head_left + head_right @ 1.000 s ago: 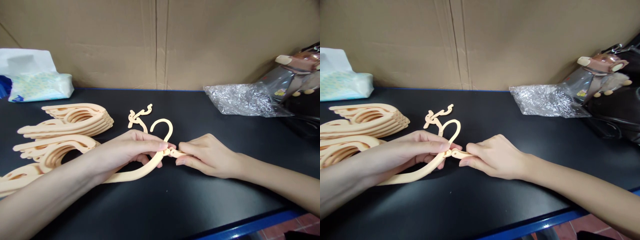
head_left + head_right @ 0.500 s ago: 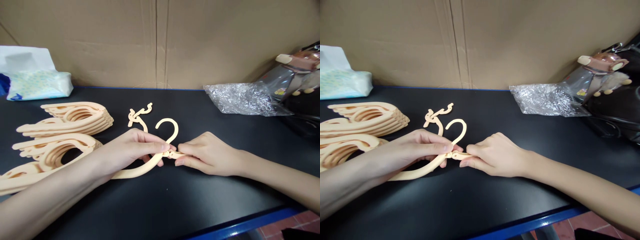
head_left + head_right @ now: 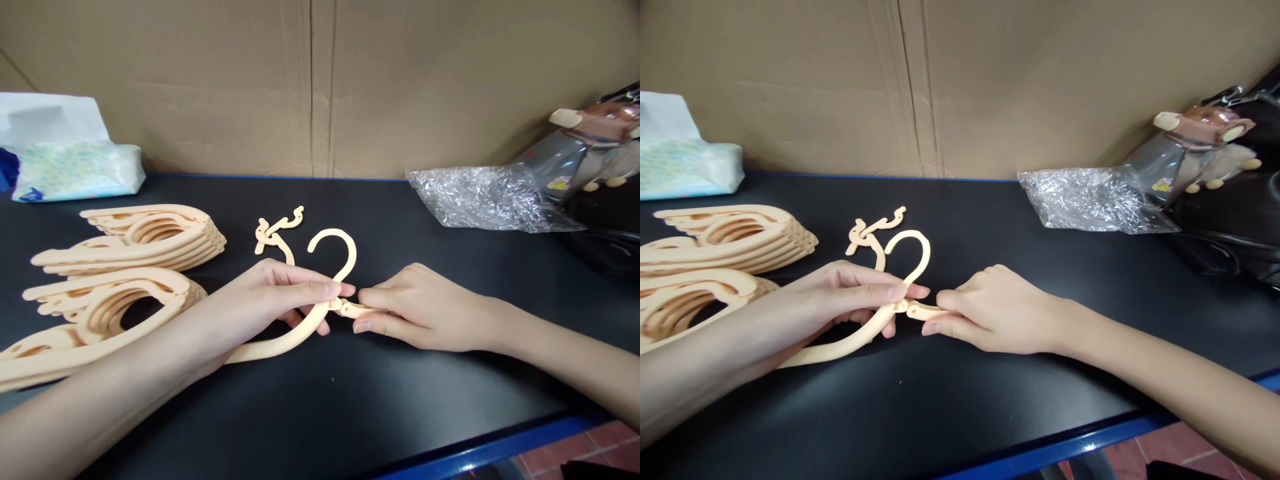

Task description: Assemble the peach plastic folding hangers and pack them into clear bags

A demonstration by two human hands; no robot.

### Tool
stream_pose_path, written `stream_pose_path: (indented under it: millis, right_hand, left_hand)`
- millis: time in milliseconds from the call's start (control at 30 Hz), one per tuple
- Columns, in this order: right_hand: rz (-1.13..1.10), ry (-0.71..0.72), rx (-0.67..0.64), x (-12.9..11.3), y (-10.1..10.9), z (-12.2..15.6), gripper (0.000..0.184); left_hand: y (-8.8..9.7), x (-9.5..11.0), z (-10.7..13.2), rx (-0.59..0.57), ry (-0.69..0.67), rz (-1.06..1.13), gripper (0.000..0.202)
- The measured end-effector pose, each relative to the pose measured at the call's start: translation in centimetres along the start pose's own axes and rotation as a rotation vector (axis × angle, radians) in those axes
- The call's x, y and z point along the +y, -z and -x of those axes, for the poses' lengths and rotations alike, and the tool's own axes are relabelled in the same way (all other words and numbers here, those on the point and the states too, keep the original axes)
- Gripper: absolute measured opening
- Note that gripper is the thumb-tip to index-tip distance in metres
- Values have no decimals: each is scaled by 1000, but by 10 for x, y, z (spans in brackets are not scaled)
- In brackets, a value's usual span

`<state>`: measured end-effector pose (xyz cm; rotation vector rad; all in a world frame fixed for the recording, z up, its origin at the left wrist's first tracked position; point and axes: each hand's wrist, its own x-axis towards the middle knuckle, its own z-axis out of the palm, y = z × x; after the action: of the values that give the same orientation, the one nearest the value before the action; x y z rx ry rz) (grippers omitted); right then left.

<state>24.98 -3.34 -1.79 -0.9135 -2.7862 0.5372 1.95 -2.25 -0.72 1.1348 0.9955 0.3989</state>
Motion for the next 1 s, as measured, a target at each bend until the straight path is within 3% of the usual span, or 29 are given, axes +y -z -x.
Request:
stream_pose_path:
  millis: [400, 800, 1000]
  right_hand:
    - [-31, -59, -58, -4, 1, 0, 52]
    - [-1, -99, -5, -4, -3, -2, 43]
    - [-15, -230, -37, -11, 0, -4, 43]
  left_hand:
    - [1, 1, -2, -75, -40, -41, 13]
    - [-4, -8, -3, 86, -151, -267, 26]
    - [-8, -8, -2, 186, -260, -417, 34]
